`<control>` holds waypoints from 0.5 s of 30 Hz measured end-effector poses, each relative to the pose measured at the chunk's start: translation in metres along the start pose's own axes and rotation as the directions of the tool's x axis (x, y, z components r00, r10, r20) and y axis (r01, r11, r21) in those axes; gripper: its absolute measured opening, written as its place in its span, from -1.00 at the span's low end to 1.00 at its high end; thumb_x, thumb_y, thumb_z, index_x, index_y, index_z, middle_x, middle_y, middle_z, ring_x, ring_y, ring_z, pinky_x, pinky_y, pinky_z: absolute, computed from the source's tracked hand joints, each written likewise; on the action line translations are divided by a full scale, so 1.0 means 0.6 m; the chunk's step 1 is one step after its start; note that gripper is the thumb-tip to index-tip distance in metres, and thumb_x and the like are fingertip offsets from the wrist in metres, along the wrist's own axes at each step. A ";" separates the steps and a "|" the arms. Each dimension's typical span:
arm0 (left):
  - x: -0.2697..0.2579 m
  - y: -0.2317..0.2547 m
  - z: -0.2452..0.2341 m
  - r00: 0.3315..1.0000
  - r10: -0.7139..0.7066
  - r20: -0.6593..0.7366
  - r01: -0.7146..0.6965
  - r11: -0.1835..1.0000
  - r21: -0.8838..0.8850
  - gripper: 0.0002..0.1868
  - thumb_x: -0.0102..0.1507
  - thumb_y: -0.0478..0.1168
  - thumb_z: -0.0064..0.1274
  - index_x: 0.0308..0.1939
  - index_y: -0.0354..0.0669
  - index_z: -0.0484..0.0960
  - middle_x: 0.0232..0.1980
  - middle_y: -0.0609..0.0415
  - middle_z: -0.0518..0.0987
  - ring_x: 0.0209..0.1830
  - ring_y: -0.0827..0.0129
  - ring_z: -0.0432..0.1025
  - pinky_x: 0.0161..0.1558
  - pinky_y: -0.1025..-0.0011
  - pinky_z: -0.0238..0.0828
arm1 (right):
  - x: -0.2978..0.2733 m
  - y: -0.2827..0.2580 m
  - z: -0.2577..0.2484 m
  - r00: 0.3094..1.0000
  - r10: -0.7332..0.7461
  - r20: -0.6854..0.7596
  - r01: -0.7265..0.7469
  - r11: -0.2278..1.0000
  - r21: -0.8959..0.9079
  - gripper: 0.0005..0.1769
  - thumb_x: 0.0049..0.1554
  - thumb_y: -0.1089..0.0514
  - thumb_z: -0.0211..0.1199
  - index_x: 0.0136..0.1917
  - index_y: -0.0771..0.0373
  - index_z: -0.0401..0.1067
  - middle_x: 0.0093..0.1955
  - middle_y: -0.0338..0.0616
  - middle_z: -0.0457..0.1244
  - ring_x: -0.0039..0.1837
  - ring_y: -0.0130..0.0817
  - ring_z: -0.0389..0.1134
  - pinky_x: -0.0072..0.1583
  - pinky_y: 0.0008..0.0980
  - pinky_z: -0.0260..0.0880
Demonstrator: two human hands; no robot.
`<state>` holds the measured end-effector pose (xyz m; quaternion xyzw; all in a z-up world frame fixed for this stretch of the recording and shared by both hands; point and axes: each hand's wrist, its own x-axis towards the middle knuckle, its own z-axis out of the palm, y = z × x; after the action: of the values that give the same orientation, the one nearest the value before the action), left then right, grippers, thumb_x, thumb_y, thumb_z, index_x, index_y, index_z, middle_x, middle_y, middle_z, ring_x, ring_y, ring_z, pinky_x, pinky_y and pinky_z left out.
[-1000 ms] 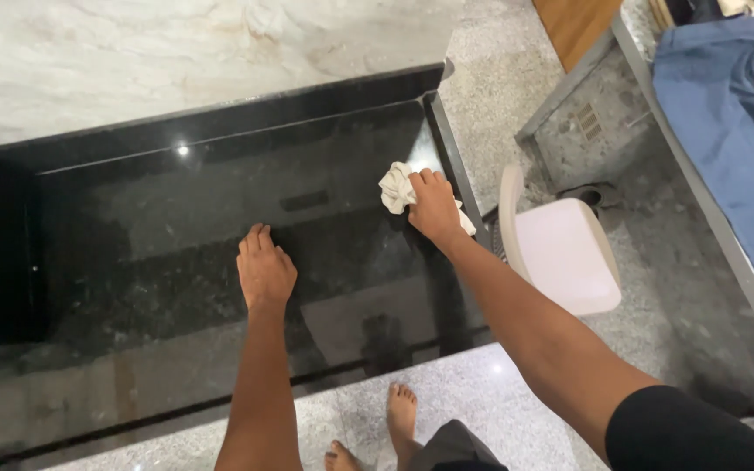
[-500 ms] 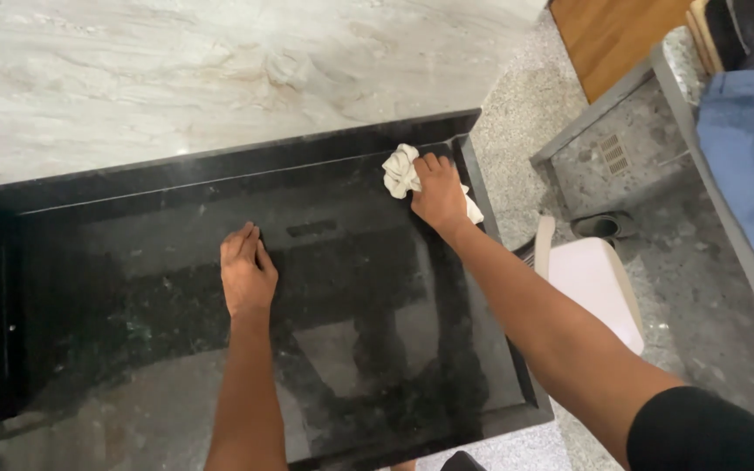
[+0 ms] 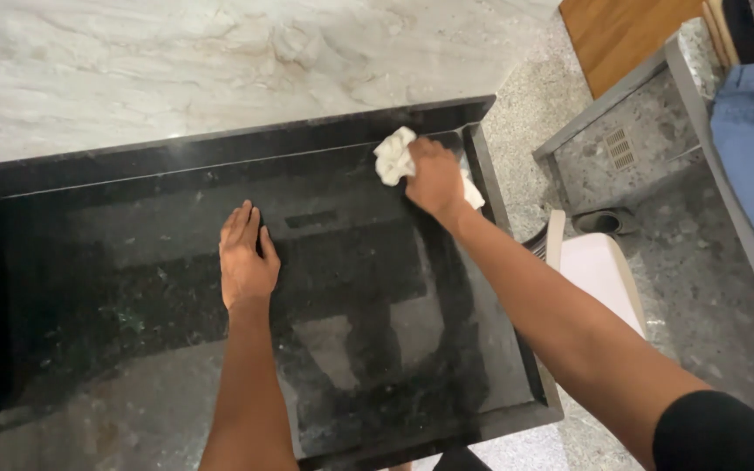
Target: The person cleans a kitchen countertop and an induction cooktop with a cloth.
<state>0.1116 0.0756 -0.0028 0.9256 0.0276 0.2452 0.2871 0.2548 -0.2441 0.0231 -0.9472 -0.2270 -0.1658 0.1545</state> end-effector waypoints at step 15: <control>-0.001 0.001 -0.004 1.000 -0.029 0.007 0.029 1.000 0.008 -0.67 0.37 -0.37 -0.01 0.20 -0.39 0.63 0.39 -0.09 0.51 0.42 0.01 0.33 0.38 0.15 0.29 | -0.138 -0.151 -0.082 0.952 -0.202 0.229 0.150 0.963 0.225 -0.56 -0.21 0.26 0.30 0.01 0.25 0.43 -0.04 -0.06 0.26 0.08 0.01 0.30 0.04 -0.01 0.29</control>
<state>0.1099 0.0760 -0.0010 0.9271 0.0409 0.2375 0.2870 0.1296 -0.2166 0.0552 -0.9153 -0.3443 -0.0339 0.2060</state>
